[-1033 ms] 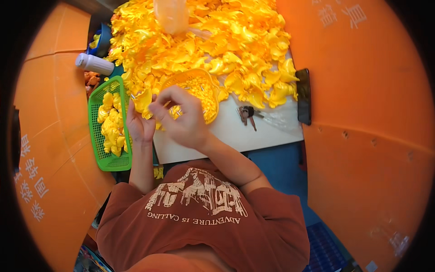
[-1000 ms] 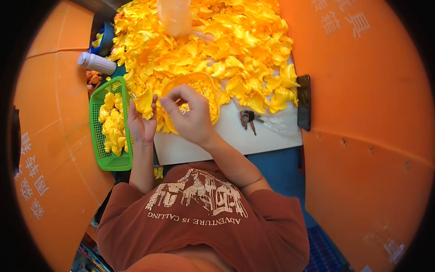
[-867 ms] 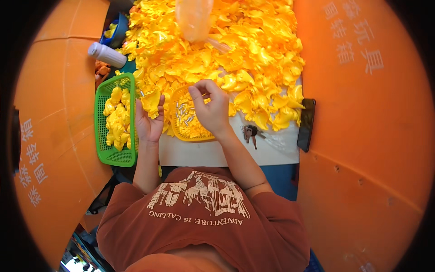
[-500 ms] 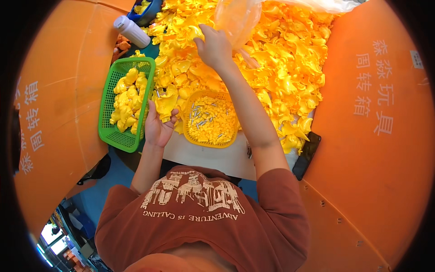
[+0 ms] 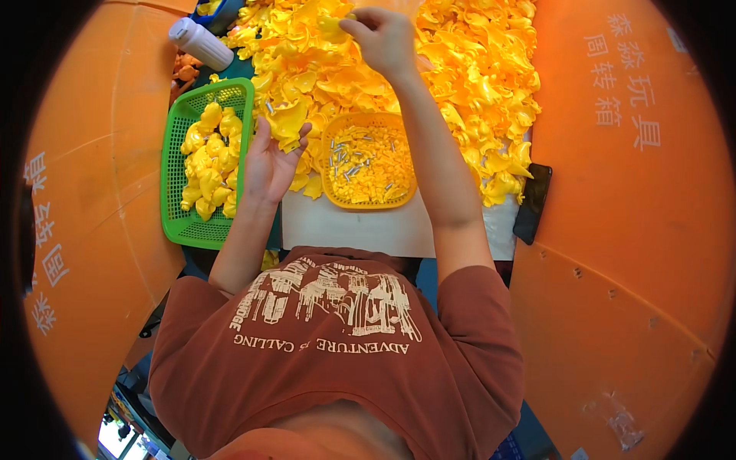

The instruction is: Manually assembling yellow rubber ducks by inserting parts together on a factory workbench.

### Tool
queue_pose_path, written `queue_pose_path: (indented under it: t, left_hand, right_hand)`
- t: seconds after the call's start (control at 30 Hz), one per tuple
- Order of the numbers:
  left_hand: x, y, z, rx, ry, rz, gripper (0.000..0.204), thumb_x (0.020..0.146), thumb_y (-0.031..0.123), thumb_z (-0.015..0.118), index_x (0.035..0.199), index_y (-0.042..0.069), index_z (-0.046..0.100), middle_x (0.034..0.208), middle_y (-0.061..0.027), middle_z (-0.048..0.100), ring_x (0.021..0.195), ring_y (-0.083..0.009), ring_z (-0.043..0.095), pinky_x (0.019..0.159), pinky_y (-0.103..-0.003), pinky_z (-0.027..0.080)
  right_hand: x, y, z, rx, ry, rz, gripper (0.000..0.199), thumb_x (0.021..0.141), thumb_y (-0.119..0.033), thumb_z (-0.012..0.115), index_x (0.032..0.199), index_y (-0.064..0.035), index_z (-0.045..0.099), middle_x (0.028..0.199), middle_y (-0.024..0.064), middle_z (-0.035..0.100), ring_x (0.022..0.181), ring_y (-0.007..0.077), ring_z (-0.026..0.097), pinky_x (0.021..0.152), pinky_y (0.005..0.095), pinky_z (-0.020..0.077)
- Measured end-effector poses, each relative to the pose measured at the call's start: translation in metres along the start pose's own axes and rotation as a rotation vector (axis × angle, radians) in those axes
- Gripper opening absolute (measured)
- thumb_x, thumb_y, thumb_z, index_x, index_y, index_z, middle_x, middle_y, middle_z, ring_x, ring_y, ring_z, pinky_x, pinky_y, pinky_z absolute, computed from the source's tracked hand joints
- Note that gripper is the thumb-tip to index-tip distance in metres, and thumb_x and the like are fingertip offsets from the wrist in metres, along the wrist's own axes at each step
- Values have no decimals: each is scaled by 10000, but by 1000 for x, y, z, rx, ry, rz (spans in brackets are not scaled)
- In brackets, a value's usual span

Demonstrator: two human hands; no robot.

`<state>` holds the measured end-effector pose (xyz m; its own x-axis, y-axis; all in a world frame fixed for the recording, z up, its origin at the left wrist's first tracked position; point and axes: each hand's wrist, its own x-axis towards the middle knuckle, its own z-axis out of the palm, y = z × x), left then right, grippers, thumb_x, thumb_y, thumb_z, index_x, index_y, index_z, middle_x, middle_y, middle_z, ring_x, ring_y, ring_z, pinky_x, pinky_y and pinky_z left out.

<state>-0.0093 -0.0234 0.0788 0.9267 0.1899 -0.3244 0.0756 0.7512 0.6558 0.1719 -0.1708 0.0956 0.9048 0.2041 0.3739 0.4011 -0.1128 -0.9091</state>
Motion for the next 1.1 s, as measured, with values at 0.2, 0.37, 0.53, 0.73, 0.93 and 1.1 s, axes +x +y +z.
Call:
queue_pose_path:
  t: [0.2, 0.37, 0.53, 0.73, 0.93, 1.1]
  left_hand:
    - [11, 0, 3, -14, -195, -28, 379, 965, 351, 337, 1204, 71, 426, 1125, -82, 545, 1004, -224, 559, 817, -352, 448]
    - [-6, 1, 14, 79, -188, -52, 401, 978, 324, 287, 1250, 50, 396, 1186, -83, 511, 1091, -187, 515, 920, -344, 421]
    - [-14, -2, 8, 154, -304, -13, 415, 984, 310, 254, 1268, 35, 376, 1210, -92, 491, 1098, -180, 505, 906, -330, 427]
    - [-24, -6, 10, 209, -251, 65, 375, 986, 252, 294, 1271, 23, 374, 1209, -97, 478, 1078, -148, 493, 935, -284, 397]
    - [-27, -8, 13, 255, -400, 224, 451, 963, 325, 364, 1282, 8, 328, 1238, -95, 446, 1116, -155, 468, 944, -289, 387]
    - [-35, -7, 17, 445, -442, 317, 479, 879, 171, 572, 1259, 11, 329, 1214, -84, 441, 1076, -141, 471, 907, -273, 399]
  right_hand:
    - [-106, -51, -21, 653, -99, 410, 142, 847, -36, 566, 950, 54, 604, 798, 103, 629, 665, 157, 610, 594, 256, 504]
    - [-127, -64, -4, 674, -73, 450, 144, 844, -52, 587, 951, 43, 605, 796, 90, 626, 645, 140, 599, 567, 229, 486]
    - [-133, -66, 8, 663, -98, 503, 149, 842, -50, 589, 955, 45, 609, 772, 77, 620, 633, 121, 585, 564, 227, 481]
    - [-142, -80, 17, 450, 50, 424, 175, 821, -36, 616, 973, 50, 618, 776, 84, 635, 634, 112, 596, 558, 224, 496]
    - [-143, -84, 11, 529, 103, 396, 191, 803, -14, 631, 982, 49, 614, 790, 101, 641, 622, 134, 619, 586, 231, 529]
    - [-145, -86, 6, 453, 87, 300, 218, 786, 14, 639, 1000, 45, 609, 802, 74, 633, 686, 111, 604, 621, 211, 505]
